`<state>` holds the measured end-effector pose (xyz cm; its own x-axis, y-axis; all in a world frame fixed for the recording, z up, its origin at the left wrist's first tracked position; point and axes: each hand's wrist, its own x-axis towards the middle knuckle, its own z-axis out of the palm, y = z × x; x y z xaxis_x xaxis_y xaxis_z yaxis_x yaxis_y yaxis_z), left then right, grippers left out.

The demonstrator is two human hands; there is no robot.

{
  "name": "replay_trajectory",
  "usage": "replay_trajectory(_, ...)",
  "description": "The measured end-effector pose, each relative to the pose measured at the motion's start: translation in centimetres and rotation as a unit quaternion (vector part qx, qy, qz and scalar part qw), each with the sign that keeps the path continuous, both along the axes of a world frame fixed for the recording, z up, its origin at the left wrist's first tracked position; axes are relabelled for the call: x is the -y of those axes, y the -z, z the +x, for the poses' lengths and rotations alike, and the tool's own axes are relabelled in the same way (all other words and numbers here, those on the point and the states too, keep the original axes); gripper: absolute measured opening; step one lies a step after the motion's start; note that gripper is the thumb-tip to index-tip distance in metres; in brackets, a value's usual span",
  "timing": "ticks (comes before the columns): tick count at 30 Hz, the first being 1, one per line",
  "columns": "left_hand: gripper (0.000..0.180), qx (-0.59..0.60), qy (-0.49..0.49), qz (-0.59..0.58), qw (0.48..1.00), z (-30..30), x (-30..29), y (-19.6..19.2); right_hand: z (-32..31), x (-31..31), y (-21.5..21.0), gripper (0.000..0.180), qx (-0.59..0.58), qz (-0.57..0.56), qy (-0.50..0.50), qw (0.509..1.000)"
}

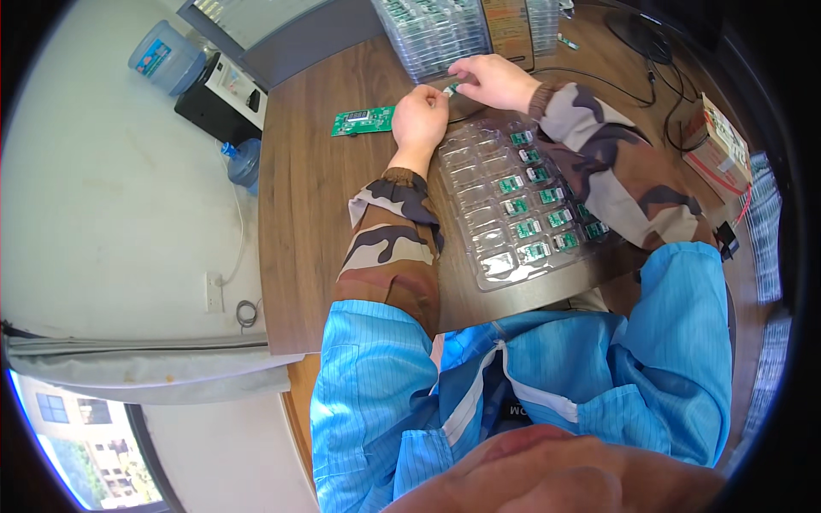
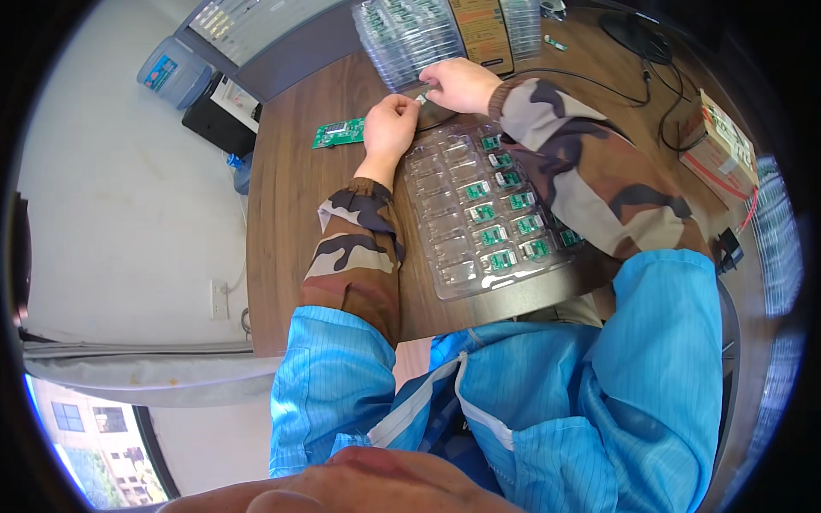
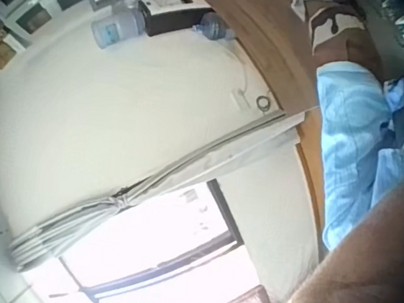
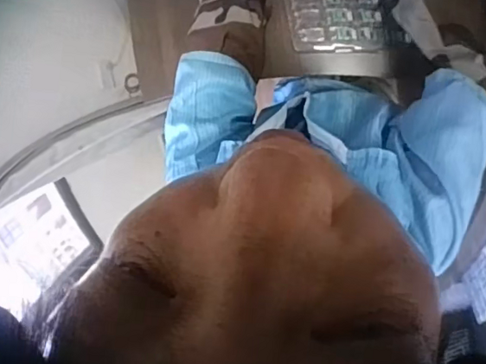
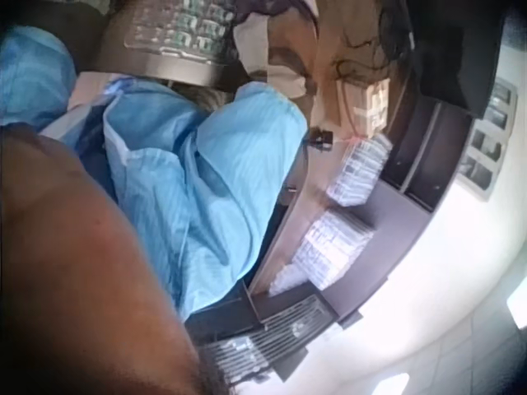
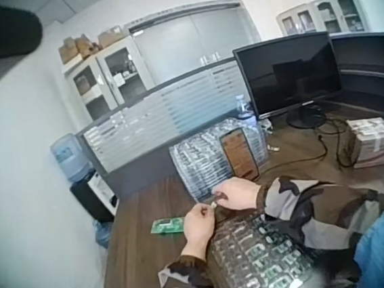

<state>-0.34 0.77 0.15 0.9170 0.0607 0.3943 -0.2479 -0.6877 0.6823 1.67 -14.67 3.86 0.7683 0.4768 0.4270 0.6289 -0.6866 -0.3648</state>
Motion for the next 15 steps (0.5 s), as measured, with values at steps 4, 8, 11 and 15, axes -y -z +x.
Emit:
replay_trajectory(4,0.019,-0.002,0.008,0.015,1.0,0.1,0.5,-0.2,1.4,-1.0,1.0,0.018,0.016,-0.018,0.009,1.0)
replay_trajectory(8,0.023,0.003,0.013,0.041,0.999,0.1,0.3,0.0,1.6,-1.8,0.6,0.018,-0.025,-0.067,0.008,0.997)
replay_trajectory(11,0.018,0.023,0.011,0.057,0.998,0.1,-1.0,0.3,0.0,-3.8,-0.3,0.013,0.02,-0.123,0.041,0.991)
replay_trajectory(15,0.017,0.0,-0.001,0.055,0.998,-0.4,-1.3,0.0,-0.3,-4.9,0.3,0.013,0.1,-0.132,0.095,0.982)
